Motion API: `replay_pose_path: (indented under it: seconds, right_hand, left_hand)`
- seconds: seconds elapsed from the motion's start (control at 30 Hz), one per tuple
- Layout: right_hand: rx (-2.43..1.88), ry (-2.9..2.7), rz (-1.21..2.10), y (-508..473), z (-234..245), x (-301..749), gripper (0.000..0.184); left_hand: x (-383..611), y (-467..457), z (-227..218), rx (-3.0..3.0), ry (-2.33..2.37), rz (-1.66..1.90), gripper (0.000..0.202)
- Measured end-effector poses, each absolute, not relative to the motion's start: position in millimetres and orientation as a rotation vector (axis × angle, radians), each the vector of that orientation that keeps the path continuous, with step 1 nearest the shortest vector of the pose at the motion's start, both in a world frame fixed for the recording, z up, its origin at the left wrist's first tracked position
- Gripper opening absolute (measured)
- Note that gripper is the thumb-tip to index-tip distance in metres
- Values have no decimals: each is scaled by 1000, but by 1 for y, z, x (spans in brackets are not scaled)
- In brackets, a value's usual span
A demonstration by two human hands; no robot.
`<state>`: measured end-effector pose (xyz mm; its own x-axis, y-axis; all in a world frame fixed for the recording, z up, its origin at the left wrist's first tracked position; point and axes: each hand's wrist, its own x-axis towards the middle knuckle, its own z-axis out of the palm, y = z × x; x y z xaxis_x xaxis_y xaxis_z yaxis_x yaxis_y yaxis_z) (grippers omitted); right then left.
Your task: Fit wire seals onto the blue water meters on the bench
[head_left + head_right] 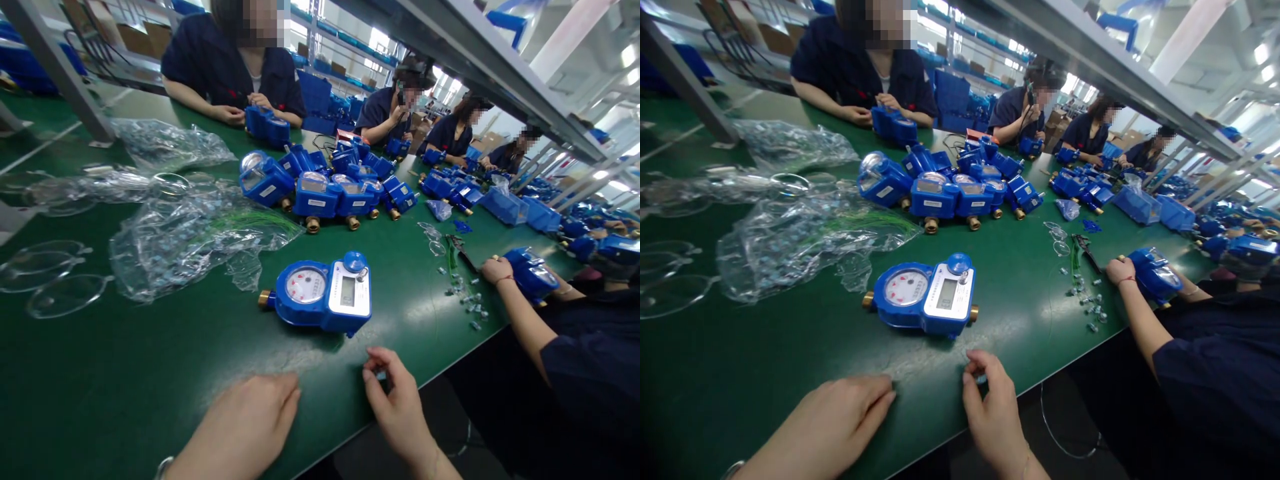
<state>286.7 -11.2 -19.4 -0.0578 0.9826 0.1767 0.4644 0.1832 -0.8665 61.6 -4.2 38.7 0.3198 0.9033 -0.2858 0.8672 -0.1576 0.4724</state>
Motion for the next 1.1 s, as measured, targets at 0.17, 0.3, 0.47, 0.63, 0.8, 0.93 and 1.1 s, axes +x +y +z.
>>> replay_pose_path:
  seconds: [0.17,0.3,0.47,0.63,0.8,0.93,1.1]
  right_hand:
    - [-1266,-1255,1044,-17,-13,273,17]
    - [-1152,-919,1337,-14,-1,264,22]
    - [-1010,-566,1629,-14,9,263,29]
    - [-1008,-658,1663,-15,12,269,24]
    - [-1053,-587,1569,-8,7,269,19]
    - [-1077,-613,1633,-5,8,271,19]
    - [-1096,-673,1698,-5,11,273,19]
  left_hand:
    - [61,-17,59,2103,1279,266,25]
    - [78,-7,55,1921,884,553,20]
    - [99,5,32,1636,884,790,36]
    - [103,0,26,1718,1046,768,20]
    - [102,4,21,1905,1101,745,21]
    - [103,9,15,1914,1174,782,20]
    - [105,11,13,1935,1194,787,18]
